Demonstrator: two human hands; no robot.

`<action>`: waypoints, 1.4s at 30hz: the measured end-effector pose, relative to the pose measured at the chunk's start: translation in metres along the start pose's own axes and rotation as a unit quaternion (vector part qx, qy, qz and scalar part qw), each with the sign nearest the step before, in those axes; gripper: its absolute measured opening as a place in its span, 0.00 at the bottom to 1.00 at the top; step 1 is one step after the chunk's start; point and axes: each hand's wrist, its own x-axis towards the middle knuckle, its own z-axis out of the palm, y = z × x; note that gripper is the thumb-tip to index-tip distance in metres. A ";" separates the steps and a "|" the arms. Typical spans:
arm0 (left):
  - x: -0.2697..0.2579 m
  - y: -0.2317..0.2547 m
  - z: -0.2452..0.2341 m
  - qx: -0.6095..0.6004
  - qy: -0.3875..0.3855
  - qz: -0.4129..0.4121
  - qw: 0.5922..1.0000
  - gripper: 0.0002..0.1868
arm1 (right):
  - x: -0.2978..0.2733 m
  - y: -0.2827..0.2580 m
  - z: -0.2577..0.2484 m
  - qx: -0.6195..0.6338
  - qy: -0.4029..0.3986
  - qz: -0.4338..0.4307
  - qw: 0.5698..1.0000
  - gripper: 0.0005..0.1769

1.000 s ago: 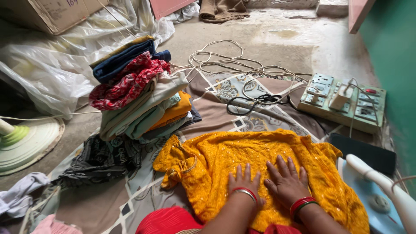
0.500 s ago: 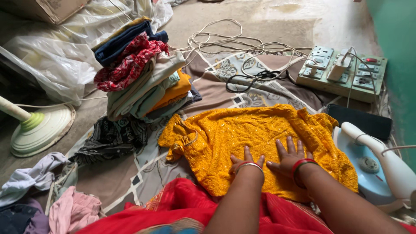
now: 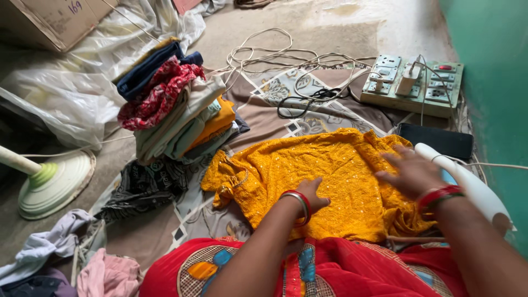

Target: The person irons a yellow sequined fabric on the floor using a handheld iron. They repeatedly smooth the fabric, adjust its position, and iron different sections while sitting on the floor.

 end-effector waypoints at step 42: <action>-0.007 -0.010 -0.035 -0.103 0.164 0.077 0.978 0.35 | -0.082 -0.069 -0.130 0.130 0.162 -0.021 0.978 0.34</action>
